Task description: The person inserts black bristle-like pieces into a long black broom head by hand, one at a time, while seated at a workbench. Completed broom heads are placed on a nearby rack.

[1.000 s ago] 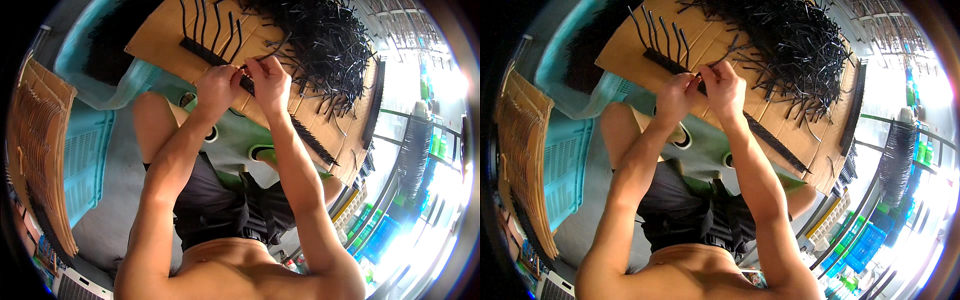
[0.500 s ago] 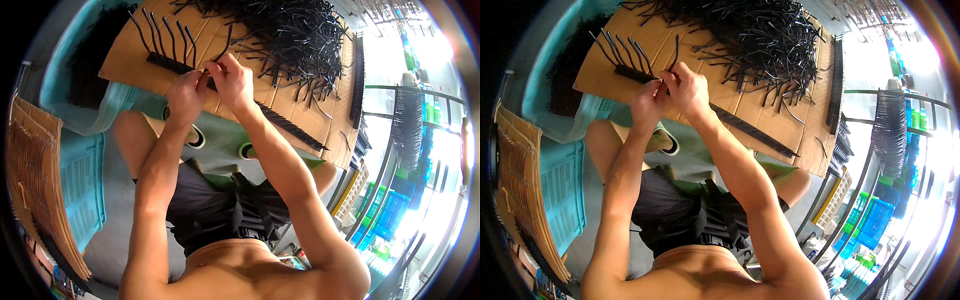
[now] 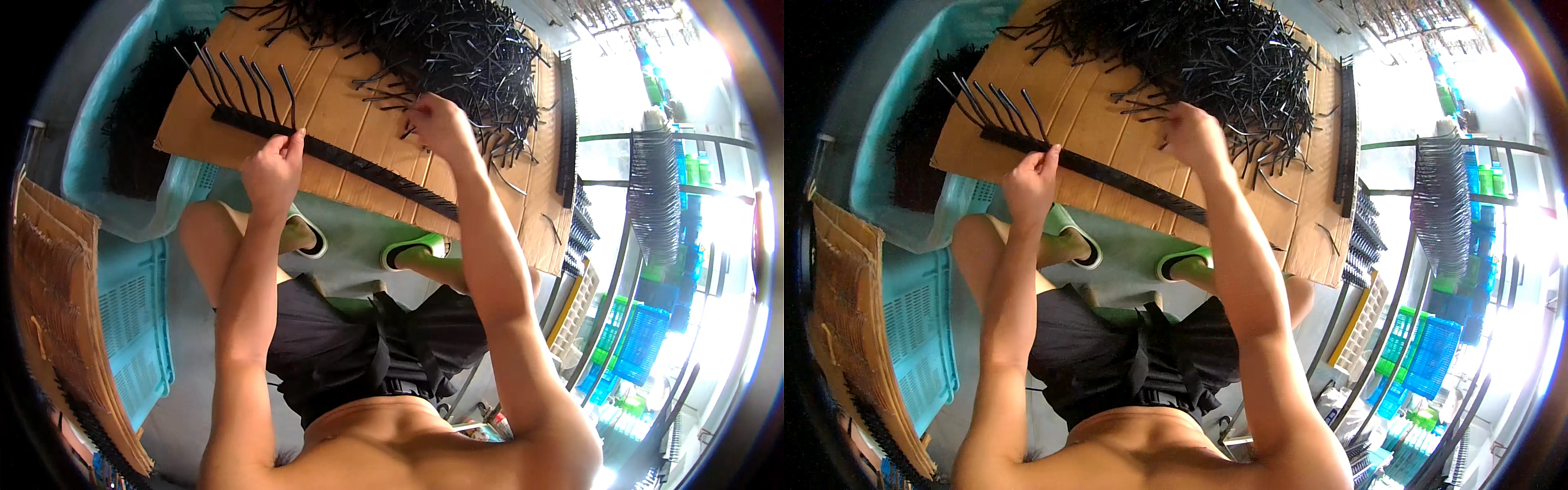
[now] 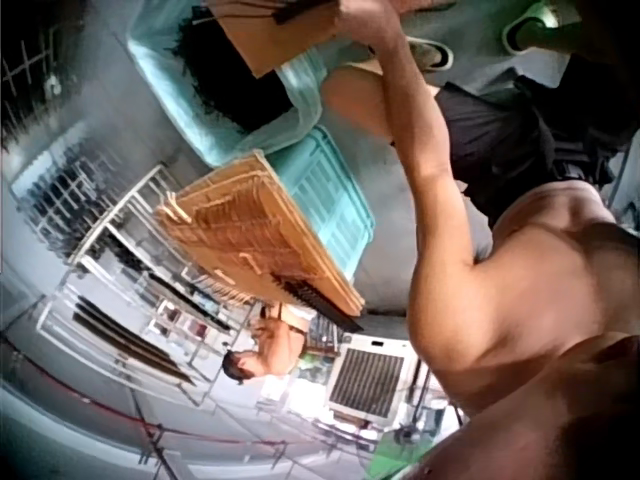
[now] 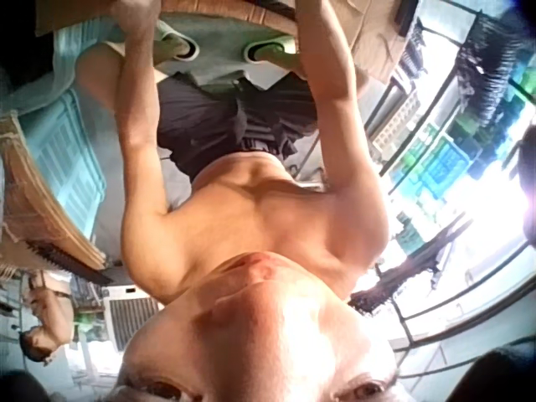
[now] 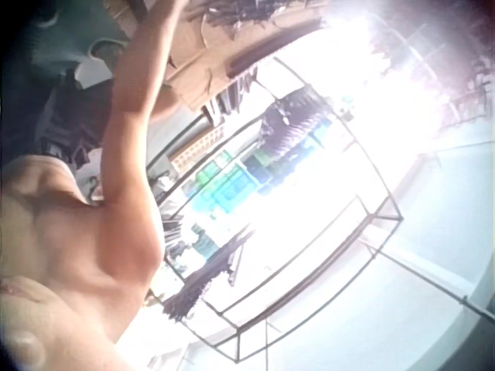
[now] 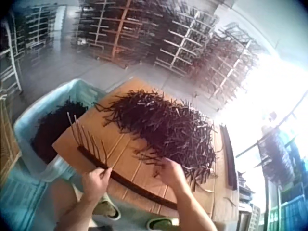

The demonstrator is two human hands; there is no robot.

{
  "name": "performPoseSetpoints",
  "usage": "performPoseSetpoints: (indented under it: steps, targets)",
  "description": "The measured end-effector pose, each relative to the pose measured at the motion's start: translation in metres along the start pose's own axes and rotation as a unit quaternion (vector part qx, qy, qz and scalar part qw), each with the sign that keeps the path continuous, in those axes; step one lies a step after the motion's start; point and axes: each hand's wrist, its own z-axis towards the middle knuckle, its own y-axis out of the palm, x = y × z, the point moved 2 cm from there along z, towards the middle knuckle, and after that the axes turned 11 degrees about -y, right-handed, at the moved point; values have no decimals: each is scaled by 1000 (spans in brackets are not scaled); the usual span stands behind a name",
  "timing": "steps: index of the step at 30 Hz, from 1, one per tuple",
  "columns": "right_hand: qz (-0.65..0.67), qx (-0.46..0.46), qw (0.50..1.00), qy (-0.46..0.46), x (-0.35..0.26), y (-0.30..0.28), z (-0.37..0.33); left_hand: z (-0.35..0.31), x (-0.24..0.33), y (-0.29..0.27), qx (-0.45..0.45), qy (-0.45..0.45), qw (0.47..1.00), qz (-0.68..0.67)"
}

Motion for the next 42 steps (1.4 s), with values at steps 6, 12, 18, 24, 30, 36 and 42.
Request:
performPoseSetpoints:
  steps: [6, 12, 18, 24, 30, 36, 42]
  targets:
    - [-181, -28, 981, 57, 48, 2, -11, -13, -5, 19, -39, 43, 992, -112]
    - [-102, -91, 978, 158, 53, 7, -4, -9, -6, 21, -57, 28, 991, -118]
    - [-35, -128, 981, 141, 60, -6, -8, -18, 3, 21, -98, 37, 987, -125]
    - [649, 2, 708, 278, 30, 2, -23, -20, 4, 24, -92, 26, 989, -110]
    - [627, -32, 758, 178, -37, 29, -28, -12, 0, 21, -46, 43, 996, -68]
    - [394, 63, 915, -66, -71, 65, -15, -11, 2, 23, -23, 106, 990, -87]
    - [273, 71, 952, -117, -76, 83, -26, -12, 2, 20, -6, 116, 991, -70]
